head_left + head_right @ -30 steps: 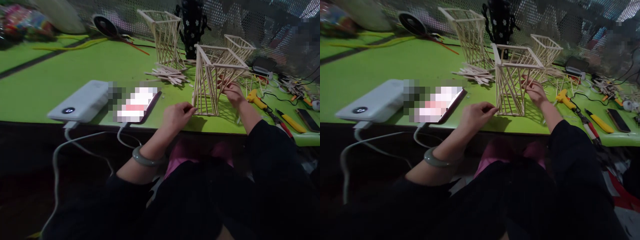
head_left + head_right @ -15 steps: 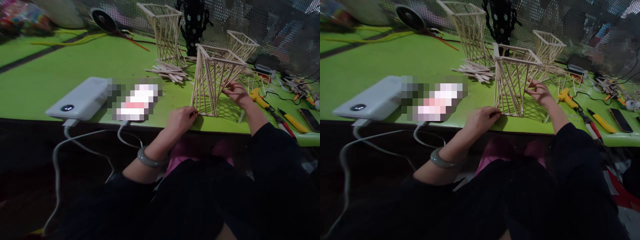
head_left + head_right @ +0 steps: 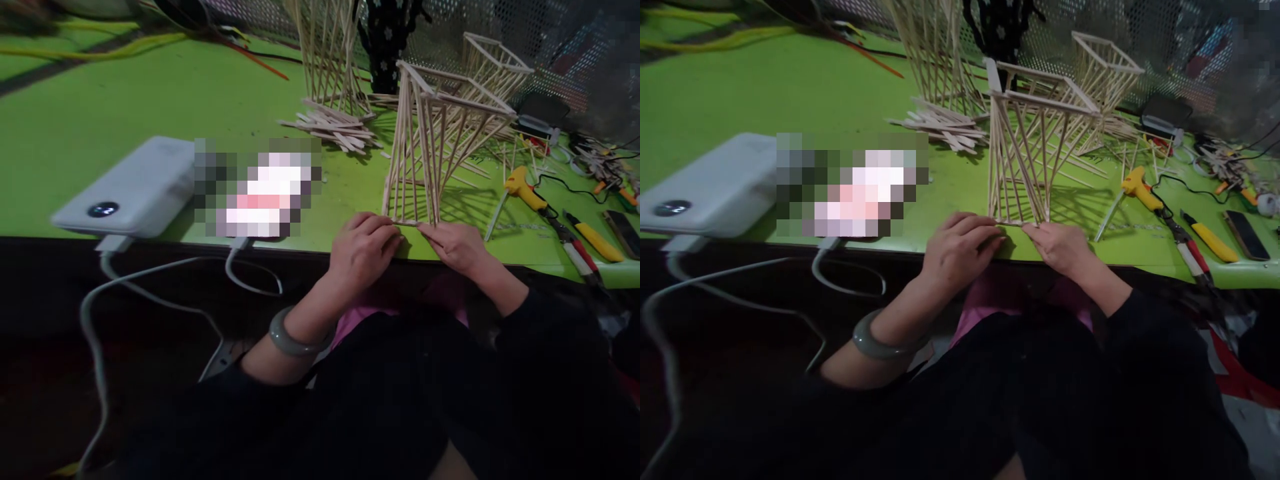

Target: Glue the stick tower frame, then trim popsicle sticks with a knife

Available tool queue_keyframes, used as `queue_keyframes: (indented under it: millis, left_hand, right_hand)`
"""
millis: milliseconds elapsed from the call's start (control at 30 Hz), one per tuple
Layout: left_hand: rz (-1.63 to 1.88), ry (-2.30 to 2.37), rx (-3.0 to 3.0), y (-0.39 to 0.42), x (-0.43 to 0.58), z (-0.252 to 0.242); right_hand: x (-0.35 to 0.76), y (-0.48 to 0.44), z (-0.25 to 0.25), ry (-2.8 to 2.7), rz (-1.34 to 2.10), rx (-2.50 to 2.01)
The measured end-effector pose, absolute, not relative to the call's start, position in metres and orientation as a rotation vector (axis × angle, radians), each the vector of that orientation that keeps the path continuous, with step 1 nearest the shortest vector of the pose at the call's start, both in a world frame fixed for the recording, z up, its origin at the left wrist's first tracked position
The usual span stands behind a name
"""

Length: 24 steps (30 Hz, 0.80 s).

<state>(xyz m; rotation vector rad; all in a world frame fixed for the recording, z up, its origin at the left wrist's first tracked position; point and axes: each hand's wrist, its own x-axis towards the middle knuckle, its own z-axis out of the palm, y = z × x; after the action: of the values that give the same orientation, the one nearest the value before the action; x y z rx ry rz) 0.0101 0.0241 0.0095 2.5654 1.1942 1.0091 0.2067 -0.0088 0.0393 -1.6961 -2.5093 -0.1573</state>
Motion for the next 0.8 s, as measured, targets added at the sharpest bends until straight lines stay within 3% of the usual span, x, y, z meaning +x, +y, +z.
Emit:
queue_keyframes:
  millis: [333,533,800]
  left_hand:
    - [1.034,1.232,2.531,0.031,0.018,0.024]
    - [0.724,1.481,2.268,0.052,0.032,0.056]
    - [0.466,1.507,2.302,0.057,0.044,0.054]
  right_hand:
    - [0.207,-0.008,0.036,-2.566,-0.207,-1.749]
    - [0.208,-0.009,0.034,-2.523,-0.223,-1.752]
    - [0.205,-0.010,0.038,-2.491,-0.189,-1.843]
